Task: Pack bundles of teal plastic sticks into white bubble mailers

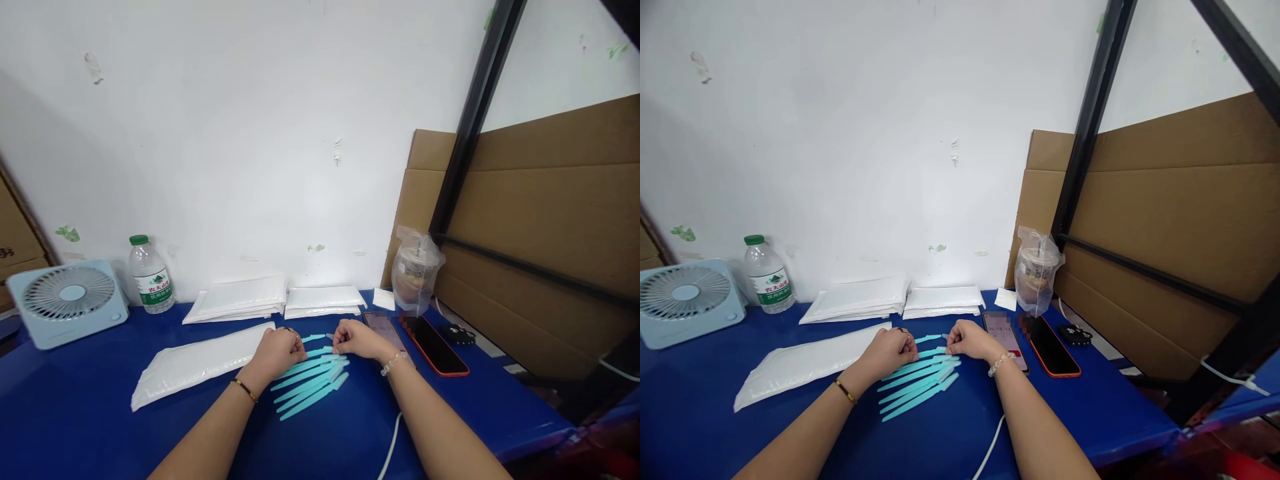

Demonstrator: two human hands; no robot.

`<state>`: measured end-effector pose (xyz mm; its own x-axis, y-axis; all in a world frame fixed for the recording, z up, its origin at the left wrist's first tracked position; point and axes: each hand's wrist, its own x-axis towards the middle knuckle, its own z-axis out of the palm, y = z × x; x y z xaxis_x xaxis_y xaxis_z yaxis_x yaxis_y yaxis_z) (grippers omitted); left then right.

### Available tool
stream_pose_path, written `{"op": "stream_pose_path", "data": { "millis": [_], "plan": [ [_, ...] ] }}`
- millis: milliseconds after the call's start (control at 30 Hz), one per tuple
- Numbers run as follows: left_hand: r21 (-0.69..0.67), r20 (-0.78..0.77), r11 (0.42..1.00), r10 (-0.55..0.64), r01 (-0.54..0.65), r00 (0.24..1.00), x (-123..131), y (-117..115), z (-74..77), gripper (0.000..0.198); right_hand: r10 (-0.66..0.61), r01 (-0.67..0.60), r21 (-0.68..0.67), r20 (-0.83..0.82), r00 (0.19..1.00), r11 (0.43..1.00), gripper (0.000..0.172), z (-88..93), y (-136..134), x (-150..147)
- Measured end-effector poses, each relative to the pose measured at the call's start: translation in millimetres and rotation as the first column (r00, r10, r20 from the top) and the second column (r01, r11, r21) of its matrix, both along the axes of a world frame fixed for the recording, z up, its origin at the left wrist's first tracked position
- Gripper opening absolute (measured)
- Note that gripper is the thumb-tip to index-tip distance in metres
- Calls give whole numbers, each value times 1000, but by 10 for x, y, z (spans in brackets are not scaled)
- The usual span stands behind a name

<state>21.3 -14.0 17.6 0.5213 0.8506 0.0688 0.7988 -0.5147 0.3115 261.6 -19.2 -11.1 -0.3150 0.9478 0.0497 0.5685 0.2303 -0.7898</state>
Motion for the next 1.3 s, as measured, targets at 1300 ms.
{"op": "stream_pose_path", "data": {
  "millis": [1300],
  "plan": [
    [14,-34,1000,-7,7,999,19,-39,13,12,59,-60,6,128,990,998,16,170,-147,57]
  ]
}}
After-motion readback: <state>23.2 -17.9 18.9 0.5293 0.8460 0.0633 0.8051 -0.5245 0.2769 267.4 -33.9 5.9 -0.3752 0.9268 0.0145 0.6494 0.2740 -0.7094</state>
